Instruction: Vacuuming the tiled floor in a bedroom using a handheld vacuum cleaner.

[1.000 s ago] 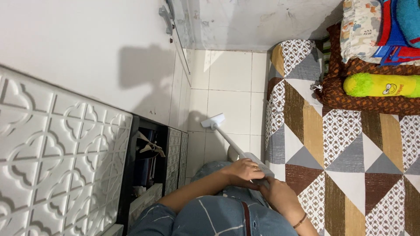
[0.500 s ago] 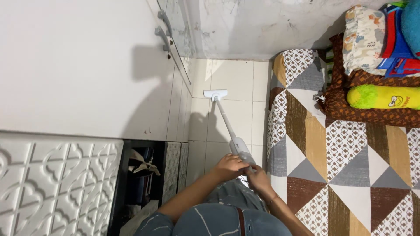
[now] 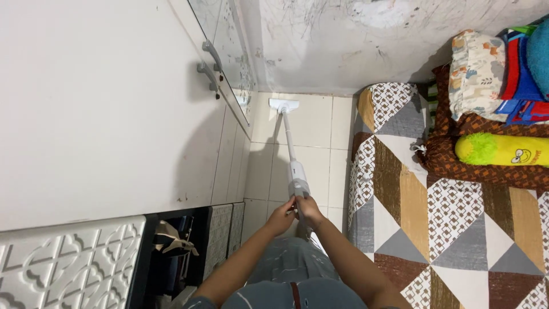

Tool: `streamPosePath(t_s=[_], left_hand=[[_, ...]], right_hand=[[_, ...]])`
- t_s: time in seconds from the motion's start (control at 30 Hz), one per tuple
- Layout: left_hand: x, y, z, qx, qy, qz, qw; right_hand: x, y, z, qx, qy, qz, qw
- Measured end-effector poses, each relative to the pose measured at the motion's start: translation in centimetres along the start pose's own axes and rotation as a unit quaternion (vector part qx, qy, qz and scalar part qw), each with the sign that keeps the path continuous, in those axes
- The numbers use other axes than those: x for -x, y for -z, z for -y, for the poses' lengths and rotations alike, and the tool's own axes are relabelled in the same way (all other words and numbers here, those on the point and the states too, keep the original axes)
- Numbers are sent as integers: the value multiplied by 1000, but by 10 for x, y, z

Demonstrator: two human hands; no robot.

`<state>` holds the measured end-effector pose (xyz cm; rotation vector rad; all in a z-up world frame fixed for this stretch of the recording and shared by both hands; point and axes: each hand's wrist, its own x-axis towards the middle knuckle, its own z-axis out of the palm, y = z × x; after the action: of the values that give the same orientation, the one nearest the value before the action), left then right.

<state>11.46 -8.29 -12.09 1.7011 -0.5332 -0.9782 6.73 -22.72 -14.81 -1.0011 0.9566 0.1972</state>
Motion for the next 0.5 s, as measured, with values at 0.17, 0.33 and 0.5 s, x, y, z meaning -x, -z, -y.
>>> streamPosePath(t_s=[0.17, 0.33, 0.5], left_hand=[[-12, 5, -24, 23, 107, 31, 993], [-6, -17, -8, 55, 125, 50, 989], [7, -46, 28, 186, 101, 117, 970]], right_hand=[[-18, -4, 10, 42, -22, -52, 997], [-2, 16, -2, 112, 19, -92, 989], [51, 39, -32, 100, 6, -116, 988]])
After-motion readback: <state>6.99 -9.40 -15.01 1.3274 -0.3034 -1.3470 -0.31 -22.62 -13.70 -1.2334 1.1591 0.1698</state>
